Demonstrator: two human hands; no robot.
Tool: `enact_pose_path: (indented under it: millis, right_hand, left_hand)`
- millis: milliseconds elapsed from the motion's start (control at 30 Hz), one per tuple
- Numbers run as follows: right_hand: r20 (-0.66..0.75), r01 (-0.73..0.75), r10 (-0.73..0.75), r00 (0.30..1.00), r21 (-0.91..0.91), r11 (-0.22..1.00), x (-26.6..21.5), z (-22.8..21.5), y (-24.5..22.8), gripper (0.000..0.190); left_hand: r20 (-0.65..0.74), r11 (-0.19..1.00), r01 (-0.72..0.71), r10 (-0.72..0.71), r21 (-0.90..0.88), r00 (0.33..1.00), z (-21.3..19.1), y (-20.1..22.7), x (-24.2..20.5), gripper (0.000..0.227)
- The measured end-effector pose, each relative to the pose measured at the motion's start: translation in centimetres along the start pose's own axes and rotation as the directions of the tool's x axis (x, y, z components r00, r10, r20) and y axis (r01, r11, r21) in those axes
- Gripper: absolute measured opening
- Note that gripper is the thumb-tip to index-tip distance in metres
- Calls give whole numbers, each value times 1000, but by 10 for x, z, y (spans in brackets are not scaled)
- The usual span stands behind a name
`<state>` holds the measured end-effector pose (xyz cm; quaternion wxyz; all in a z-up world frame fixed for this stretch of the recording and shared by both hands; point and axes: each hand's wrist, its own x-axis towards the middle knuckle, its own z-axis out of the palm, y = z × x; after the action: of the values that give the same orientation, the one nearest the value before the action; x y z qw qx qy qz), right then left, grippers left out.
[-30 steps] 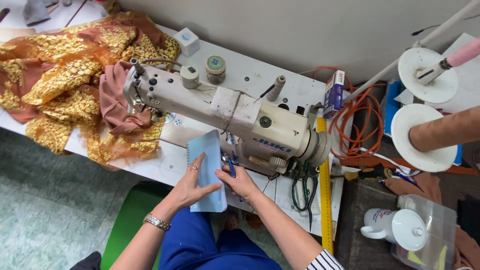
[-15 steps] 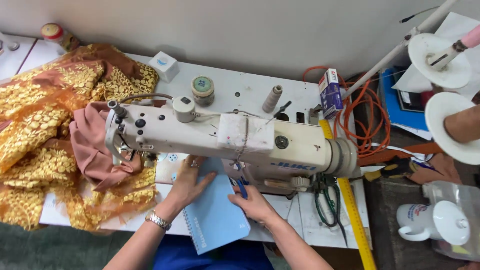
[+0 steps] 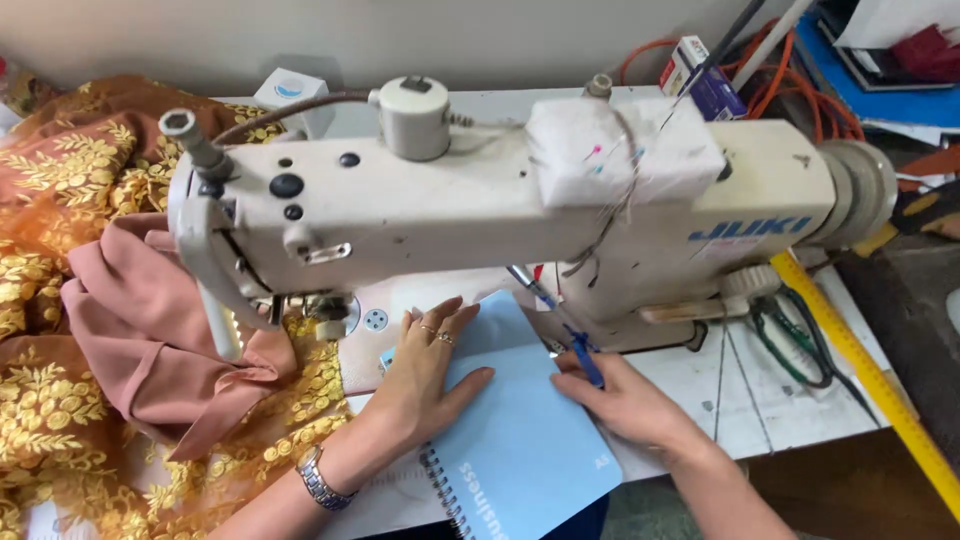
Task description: The person sits with a notebook on their lap and uses a blue pen to write on the pages. They flip through the notebook to find a page, write several lines of text, and then close the notebook.
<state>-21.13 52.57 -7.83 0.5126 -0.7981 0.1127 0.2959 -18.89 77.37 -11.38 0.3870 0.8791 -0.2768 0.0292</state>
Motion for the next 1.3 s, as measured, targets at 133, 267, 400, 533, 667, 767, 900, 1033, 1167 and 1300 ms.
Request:
enact_pose_path:
  millis: [133,267,400,533,667,767,900,1033,1167,1300]
  right_hand:
    - [-93,43,-38,995,47,998,-15,12,5,40]
    - [-144,273,-289,946,-119,955,-25,28,14,30]
    - [-313,321,-541,781,-542,777,-9,34,21,23]
    - [-349,278,-534,770,-569,774,4,28,18,28]
    - [-381,209,-425,821,-493,845,-9,31,7,29]
    - [-363,271,-524,770,-558,784,7,30,12,31]
    - [-325,91,-572,753,-809,580,40,42,3,31]
    - [-346,73,-572,743,-809,584,41,44,-2,19]
    - [-427,43,-557,712,-766,642,24,33,13,21]
    - [-433,219,-399,808,-409,886,-40,46,23,20]
  left_hand:
    - [265,963,-22,-52,268,963,-1,27,-33,87]
    - [228,902,-233,156,364,961,34,52,-89,114]
    - [171,857,-234,174,459,970,48,66,-108,102]
    - [177,862,-250,190,441,966,40,72,-124,81]
    - [121,848,-284,256,448,959,33,72,-142,57]
    - [90,872,-282,269,401,959,26,72,-153,45]
    - [22,920,-238,243,310,970,21,72,-163,38]
    - [-74,919,-241,276,313,958,19,66,-174,34]
    - [-224,913,-282,353,294,909,17,65,-180,32]
    - [-203,938,-202,264,281,943,22,58,-183,68]
